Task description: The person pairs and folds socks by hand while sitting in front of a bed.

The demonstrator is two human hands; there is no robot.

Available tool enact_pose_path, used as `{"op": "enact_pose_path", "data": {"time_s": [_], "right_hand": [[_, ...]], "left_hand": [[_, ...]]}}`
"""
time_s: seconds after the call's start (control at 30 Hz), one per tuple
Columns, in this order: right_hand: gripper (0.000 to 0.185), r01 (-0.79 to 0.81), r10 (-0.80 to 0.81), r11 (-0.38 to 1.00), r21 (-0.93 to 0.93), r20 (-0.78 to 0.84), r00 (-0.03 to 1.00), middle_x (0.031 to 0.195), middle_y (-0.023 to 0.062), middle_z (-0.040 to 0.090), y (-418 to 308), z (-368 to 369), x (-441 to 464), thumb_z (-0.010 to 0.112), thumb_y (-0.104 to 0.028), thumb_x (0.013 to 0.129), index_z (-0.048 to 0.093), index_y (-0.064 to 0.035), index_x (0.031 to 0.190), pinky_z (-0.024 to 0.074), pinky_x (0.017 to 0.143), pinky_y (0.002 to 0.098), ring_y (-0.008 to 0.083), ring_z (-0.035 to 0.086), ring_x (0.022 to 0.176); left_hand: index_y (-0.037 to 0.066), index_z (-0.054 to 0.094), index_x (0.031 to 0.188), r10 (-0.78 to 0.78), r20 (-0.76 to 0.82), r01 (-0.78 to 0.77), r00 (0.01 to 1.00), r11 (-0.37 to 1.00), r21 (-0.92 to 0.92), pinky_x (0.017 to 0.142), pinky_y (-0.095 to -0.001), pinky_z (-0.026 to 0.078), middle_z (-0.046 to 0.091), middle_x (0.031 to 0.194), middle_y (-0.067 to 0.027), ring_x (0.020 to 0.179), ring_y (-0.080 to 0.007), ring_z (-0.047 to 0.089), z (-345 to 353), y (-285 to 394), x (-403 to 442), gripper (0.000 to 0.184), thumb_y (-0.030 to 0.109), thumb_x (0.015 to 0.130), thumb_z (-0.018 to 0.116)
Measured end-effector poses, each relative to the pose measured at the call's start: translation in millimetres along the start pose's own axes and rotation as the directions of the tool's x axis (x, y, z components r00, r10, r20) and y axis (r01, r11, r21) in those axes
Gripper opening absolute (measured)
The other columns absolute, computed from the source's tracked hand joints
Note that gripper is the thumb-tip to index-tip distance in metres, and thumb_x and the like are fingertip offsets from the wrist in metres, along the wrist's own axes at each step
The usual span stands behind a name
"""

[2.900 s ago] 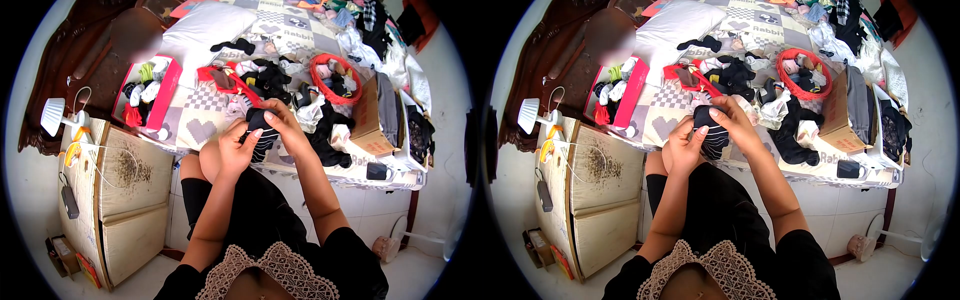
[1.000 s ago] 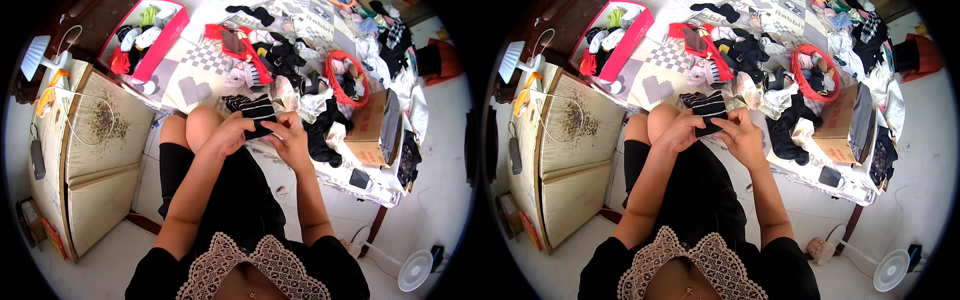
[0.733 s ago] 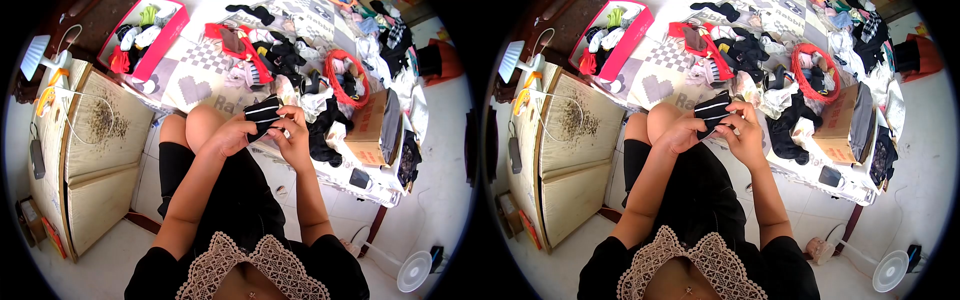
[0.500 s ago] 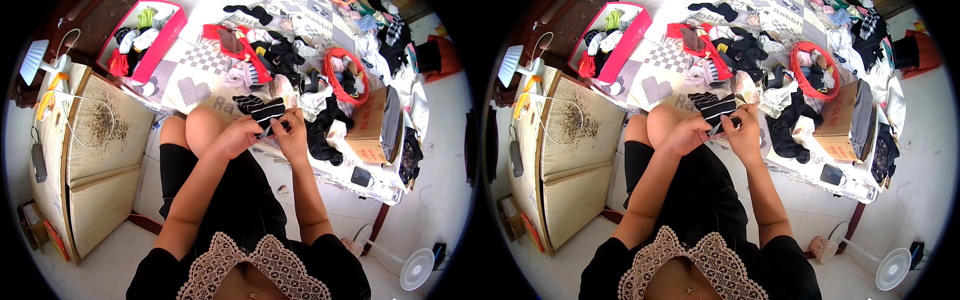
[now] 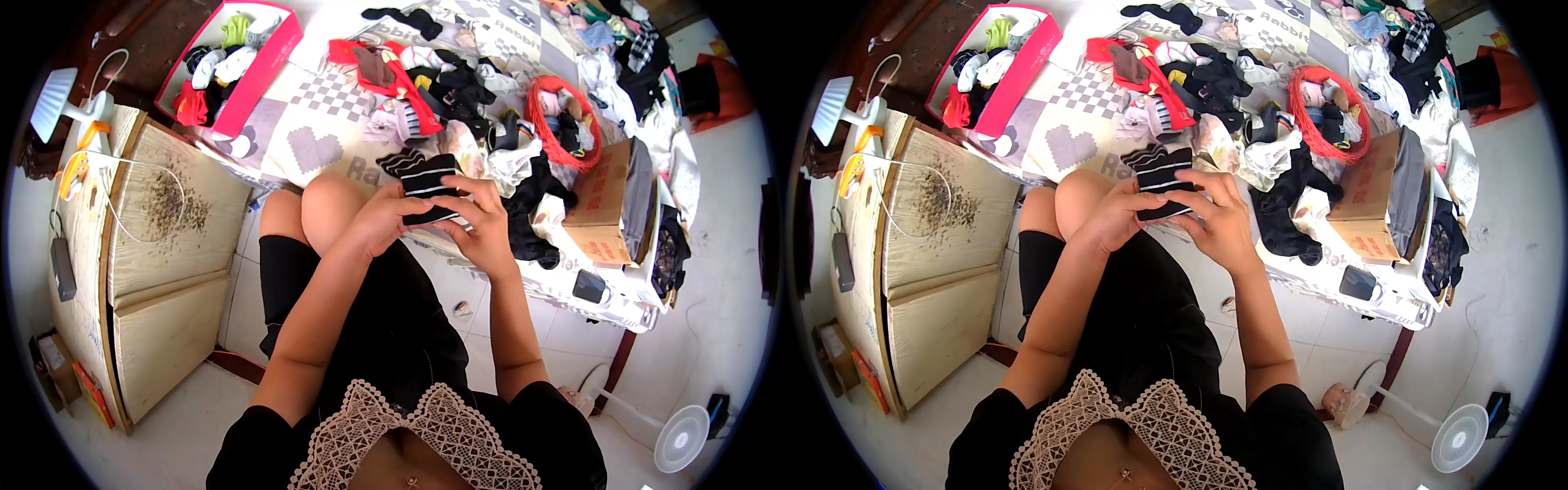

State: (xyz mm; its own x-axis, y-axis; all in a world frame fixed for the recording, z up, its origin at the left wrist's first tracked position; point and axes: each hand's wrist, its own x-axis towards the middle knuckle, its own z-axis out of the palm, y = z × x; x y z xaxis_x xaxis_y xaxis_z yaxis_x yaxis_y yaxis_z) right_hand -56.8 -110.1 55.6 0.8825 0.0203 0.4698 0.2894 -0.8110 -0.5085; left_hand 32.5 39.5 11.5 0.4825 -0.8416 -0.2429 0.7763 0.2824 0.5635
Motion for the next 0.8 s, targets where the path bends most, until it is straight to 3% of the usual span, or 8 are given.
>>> {"op": "enact_pose_path", "data": {"time_s": [0.13, 0.2, 0.47, 0.53, 0.57, 0.63, 0.73, 0.8], "right_hand": [[0.030, -0.080, 0.081, 0.997, -0.014, 0.038, 0.996, 0.082, 0.0050, 0.053, 4.1, -2.0, -4.1, 0.075, -0.009, 0.057, 0.065, -0.0067, 0.086, 0.0433, 0.072, 0.0327, 0.0250, 0.051, 0.084], [0.029, -0.091, 0.091, 0.995, 0.029, 0.012, 0.996, 0.080, 0.0054, 0.053, 8.5, 1.3, -4.6, 0.075, -0.009, 0.057, 0.064, -0.0054, 0.083, 0.0425, 0.071, 0.0327, 0.0251, 0.051, 0.083], [0.024, -0.249, 0.260, 0.957, 0.148, -0.059, 0.964, 0.075, 0.0072, 0.051, 13.1, 6.3, -6.2, 0.076, -0.013, 0.063, 0.062, -0.0011, 0.077, 0.0392, 0.065, 0.0341, 0.0250, 0.047, 0.074], [0.026, -0.470, 0.471, 0.870, 0.149, 0.028, 0.882, 0.073, 0.0082, 0.051, 16.7, 8.2, -10.9, 0.075, -0.019, 0.067, 0.062, 0.0002, 0.077, 0.0388, 0.064, 0.0333, 0.0249, 0.047, 0.074], [0.026, -0.471, 0.472, 0.870, 0.149, 0.028, 0.881, 0.073, 0.0082, 0.051, 16.7, 9.2, -12.1, 0.075, -0.019, 0.067, 0.062, 0.0002, 0.077, 0.0388, 0.064, 0.0333, 0.0249, 0.047, 0.074], [0.027, -0.543, 0.541, 0.823, 0.168, 0.065, 0.839, 0.069, 0.0045, 0.047, 15.9, 12.0, -13.7, 0.072, -0.021, 0.074, 0.062, 0.0022, 0.083, 0.0359, 0.059, 0.0258, 0.0135, 0.044, 0.067], [0.025, -0.519, 0.526, 0.829, 0.206, 0.025, 0.850, 0.070, 0.0051, 0.048, 18.1, 18.5, -14.4, 0.070, -0.020, 0.076, 0.062, 0.0028, 0.083, 0.0364, 0.058, 0.0265, 0.0131, 0.044, 0.065], [0.024, -0.557, 0.564, 0.814, 0.165, 0.003, 0.826, 0.070, 0.0055, 0.048, 13.8, 21.8, -11.6, 0.068, -0.019, 0.076, 0.062, 0.0030, 0.083, 0.0368, 0.057, 0.0267, 0.0133, 0.045, 0.064]], "left_hand": [[-0.005, 0.047, 0.116, -0.081, -0.099, 0.088, 0.992, 0.994, 0.069, 0.079, -0.0315, 0.052, 0.060, 0.102, -0.0130, 0.088, -0.0204, 0.063, -7.2, -5.0, 3.0, 0.040, 0.002, 0.077, 0.055], [-0.006, 0.046, 0.116, -0.064, 0.017, 0.065, 0.998, 0.998, -0.015, 0.081, -0.0338, 0.052, 0.060, 0.103, -0.0146, 0.090, -0.0220, 0.062, -8.1, -6.0, 3.2, 0.040, 0.001, 0.077, 0.053], [-0.005, 0.048, 0.114, -0.069, -0.045, 0.060, 0.997, 0.981, -0.184, 0.085, -0.0366, 0.052, 0.059, 0.106, -0.0144, 0.094, -0.0240, 0.061, 4.3, -17.9, 9.5, 0.034, -0.001, 0.080, 0.046], [-0.004, 0.048, 0.113, -0.065, -0.093, 0.047, 0.994, 0.981, -0.188, 0.083, -0.0357, 0.053, 0.059, 0.105, -0.0139, 0.094, -0.0239, 0.061, 1.6, -22.6, 12.0, 0.033, -0.002, 0.081, 0.045], [-0.004, 0.049, 0.113, -0.017, -0.139, -0.002, 0.990, 0.991, -0.133, 0.081, -0.0347, 0.053, 0.059, 0.105, -0.0136, 0.093, -0.0237, 0.061, -3.5, -27.5, 14.9, 0.032, -0.003, 0.081, 0.044], [-0.003, 0.049, 0.112, 0.032, -0.183, -0.047, 0.983, 0.996, -0.078, 0.079, -0.0337, 0.054, 0.059, 0.104, -0.0134, 0.093, -0.0236, 0.061, -6.6, -31.4, 16.9, 0.032, -0.004, 0.081, 0.043], [-0.002, 0.050, 0.112, 0.062, -0.179, -0.099, 0.982, 0.973, -0.210, 0.075, -0.0311, 0.054, 0.060, 0.103, -0.0121, 0.091, -0.0221, 0.062, -8.2, -32.5, 16.8, 0.031, -0.003, 0.081, 0.045], [-0.001, 0.050, 0.112, 0.008, -0.097, -0.044, 0.995, 0.928, -0.369, 0.075, -0.0302, 0.054, 0.060, 0.102, -0.0110, 0.090, -0.0211, 0.062, -3.9, -26.2, 14.9, 0.031, -0.001, 0.081, 0.046]]}}
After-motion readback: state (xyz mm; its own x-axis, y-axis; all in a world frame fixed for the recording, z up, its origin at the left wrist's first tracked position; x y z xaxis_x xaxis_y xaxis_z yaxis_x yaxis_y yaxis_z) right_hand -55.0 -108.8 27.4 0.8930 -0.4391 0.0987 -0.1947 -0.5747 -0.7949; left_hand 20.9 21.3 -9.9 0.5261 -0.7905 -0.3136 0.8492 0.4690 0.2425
